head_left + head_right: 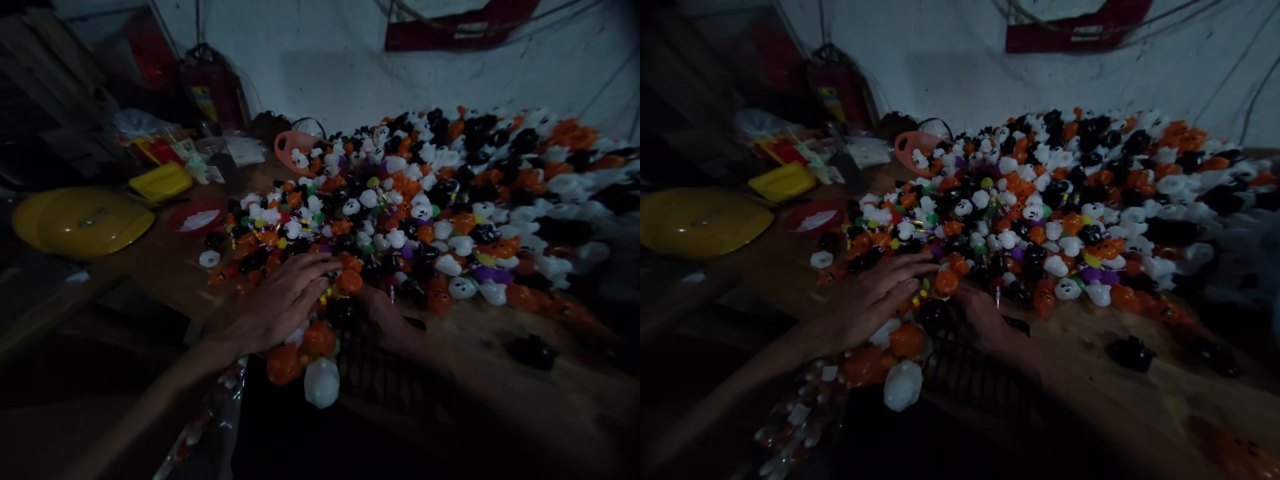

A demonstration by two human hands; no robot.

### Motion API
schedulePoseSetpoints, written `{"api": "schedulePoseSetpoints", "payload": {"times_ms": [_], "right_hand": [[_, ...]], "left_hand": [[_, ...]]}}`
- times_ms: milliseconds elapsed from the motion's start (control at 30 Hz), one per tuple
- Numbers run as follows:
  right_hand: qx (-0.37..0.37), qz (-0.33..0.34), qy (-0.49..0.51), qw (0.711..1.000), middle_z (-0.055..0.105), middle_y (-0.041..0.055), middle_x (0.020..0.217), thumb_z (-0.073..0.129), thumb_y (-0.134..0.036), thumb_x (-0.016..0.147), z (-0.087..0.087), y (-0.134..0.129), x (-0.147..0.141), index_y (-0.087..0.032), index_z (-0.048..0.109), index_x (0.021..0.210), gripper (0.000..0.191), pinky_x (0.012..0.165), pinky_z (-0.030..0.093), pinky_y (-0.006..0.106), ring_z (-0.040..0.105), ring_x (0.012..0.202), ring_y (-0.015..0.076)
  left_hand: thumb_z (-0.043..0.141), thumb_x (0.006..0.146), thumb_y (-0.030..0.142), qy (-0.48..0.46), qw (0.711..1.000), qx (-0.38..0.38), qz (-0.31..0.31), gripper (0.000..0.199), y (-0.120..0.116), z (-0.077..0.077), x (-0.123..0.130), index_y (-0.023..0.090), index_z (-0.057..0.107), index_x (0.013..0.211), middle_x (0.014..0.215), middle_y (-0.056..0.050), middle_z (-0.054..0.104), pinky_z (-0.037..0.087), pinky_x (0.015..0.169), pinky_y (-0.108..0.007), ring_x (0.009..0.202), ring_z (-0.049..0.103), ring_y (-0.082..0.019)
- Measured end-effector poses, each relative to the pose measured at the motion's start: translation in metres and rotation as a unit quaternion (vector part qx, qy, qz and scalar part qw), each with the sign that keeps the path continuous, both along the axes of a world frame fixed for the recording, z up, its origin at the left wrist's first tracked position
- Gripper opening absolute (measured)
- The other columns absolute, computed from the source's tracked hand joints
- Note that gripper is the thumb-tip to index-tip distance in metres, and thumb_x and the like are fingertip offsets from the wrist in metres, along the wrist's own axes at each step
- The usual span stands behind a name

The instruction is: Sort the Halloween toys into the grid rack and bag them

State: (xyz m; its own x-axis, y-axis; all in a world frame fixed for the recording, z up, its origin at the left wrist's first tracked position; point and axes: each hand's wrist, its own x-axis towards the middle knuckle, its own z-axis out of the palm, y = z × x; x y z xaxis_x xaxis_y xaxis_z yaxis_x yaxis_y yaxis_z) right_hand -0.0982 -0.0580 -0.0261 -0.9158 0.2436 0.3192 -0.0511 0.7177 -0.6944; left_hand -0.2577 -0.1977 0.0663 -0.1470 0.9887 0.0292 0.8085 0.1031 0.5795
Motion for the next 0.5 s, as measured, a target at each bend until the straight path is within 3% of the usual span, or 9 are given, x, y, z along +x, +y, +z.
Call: {"api": "schedulePoseSetpoints", "payload": {"times_ms": [100, 200, 333, 400, 500], "right_hand": [[-0.01, 0.004, -0.004, 1.0, 0.064, 0.0101, 0.104, 0.043, -0.006, 0.075, 0.0, -0.002, -0.001, -0.015, 0.057, 0.107, 0.037, 0.086, 0.048, 0.034, 0.06, 0.096, 0.0206], [-0.009, -0.006, 0.004, 1.0, 0.066, 0.0081, 0.095, 0.044, -0.009, 0.075, -0.009, 0.0, -0.003, -0.016, 0.06, 0.102, 0.032, 0.079, 0.05, 0.032, 0.061, 0.087, 0.0204], [0.011, -0.019, 0.043, 0.999, 0.067, 0.0089, 0.091, 0.045, -0.012, 0.076, -0.022, 0.002, -0.006, -0.017, 0.062, 0.098, 0.029, 0.072, 0.051, 0.032, 0.062, 0.078, 0.0206], [0.008, -0.008, 0.054, 0.998, 0.067, 0.0092, 0.095, 0.044, -0.012, 0.075, -0.024, 0.002, -0.007, -0.017, 0.062, 0.1, 0.031, 0.075, 0.051, 0.033, 0.062, 0.082, 0.0209], [0.019, 0.001, 0.045, 0.999, 0.067, 0.0087, 0.097, 0.045, -0.014, 0.074, -0.023, 0.002, -0.006, -0.019, 0.062, 0.099, 0.03, 0.075, 0.051, 0.033, 0.062, 0.085, 0.0218]], "left_hand": [[0.027, 0.1, 0.035, -0.034, 0.998, -0.026, -0.043, 0.041, 0.008, 0.002, 0.004, 0.035, 0.04, 0.138, 0.149, 0.005, 0.037, 0.027, 0.114, -0.04, 0.139, 0.029, -0.017], [0.033, 0.098, 0.028, -0.07, 0.993, -0.047, -0.086, 0.04, 0.014, 0.005, 0.001, 0.035, 0.043, 0.136, 0.147, 0.007, 0.04, 0.029, 0.112, -0.033, 0.136, 0.035, -0.014], [0.038, 0.095, 0.024, -0.058, 0.99, -0.055, -0.12, 0.045, 0.014, 0.004, -0.005, 0.037, 0.039, 0.139, 0.146, 0.004, 0.042, 0.03, 0.112, -0.036, 0.134, 0.037, -0.016], [0.041, 0.093, 0.023, -0.026, 0.99, -0.03, -0.134, 0.053, 0.012, 0.002, -0.007, 0.038, 0.03, 0.143, 0.152, 0.002, 0.031, 0.025, 0.114, -0.042, 0.14, 0.027, -0.02], [0.045, 0.091, 0.023, 0.05, 0.988, 0.018, -0.146, 0.061, 0.014, -0.001, -0.007, 0.037, 0.024, 0.146, 0.159, 0.005, 0.009, 0.008, 0.116, -0.053, 0.146, 0.002, -0.027]]}}
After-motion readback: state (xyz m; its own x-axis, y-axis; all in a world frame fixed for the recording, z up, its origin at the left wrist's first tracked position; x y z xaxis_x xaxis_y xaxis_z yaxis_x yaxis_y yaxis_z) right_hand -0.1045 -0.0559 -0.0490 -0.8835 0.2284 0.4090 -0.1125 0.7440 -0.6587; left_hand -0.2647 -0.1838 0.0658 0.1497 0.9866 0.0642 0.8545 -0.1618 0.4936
